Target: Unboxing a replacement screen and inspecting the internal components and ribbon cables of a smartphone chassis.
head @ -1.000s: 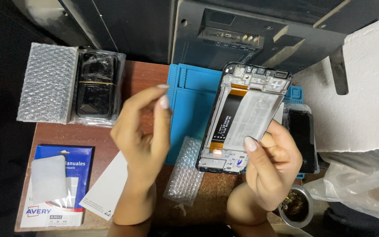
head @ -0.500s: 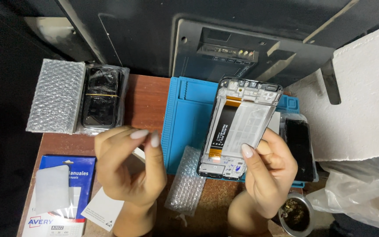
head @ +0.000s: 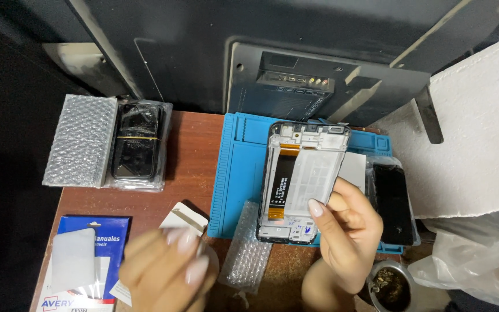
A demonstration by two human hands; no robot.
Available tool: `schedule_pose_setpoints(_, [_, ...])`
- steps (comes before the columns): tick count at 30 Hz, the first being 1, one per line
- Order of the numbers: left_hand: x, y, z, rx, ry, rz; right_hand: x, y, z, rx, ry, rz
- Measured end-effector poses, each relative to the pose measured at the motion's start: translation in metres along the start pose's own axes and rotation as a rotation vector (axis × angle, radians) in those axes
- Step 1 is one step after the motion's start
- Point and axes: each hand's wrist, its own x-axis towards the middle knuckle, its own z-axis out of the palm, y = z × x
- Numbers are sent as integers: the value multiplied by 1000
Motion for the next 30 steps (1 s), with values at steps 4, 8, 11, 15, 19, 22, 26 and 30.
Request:
schedule_pose_setpoints(4, [16, 2, 10, 47, 9, 48, -2, -1, -1, 51, -21, 6])
schedule_pose_setpoints(8, [62, -18, 59, 61, -372, -413, -4, -3, 2, 40, -29, 16])
schedule_pose_setpoints(11, [72, -16, 66, -67, -297, -517, 0, -2, 1, 38, -41, 1])
schedule_pose_setpoints(15, [78, 2, 58, -305, -137, -590, 0, -8, 4, -96, -81, -7])
schedule_pose_setpoints(19, [81, 16, 54, -389, -196, -640, 0, -12, 2, -229, -140, 18])
schedule_pose_setpoints(22, [75, 19, 56, -426, -150, -649, 0, -11, -2, -202, -148, -5])
schedule_pose_setpoints(26, [59, 25, 60, -468, -113, -710, 1, -12, -1, -242, -162, 35])
schedule_pose_setpoints(30, [60, 30, 63, -559, -119, -706, 2, -16, 1, -267, -176, 55])
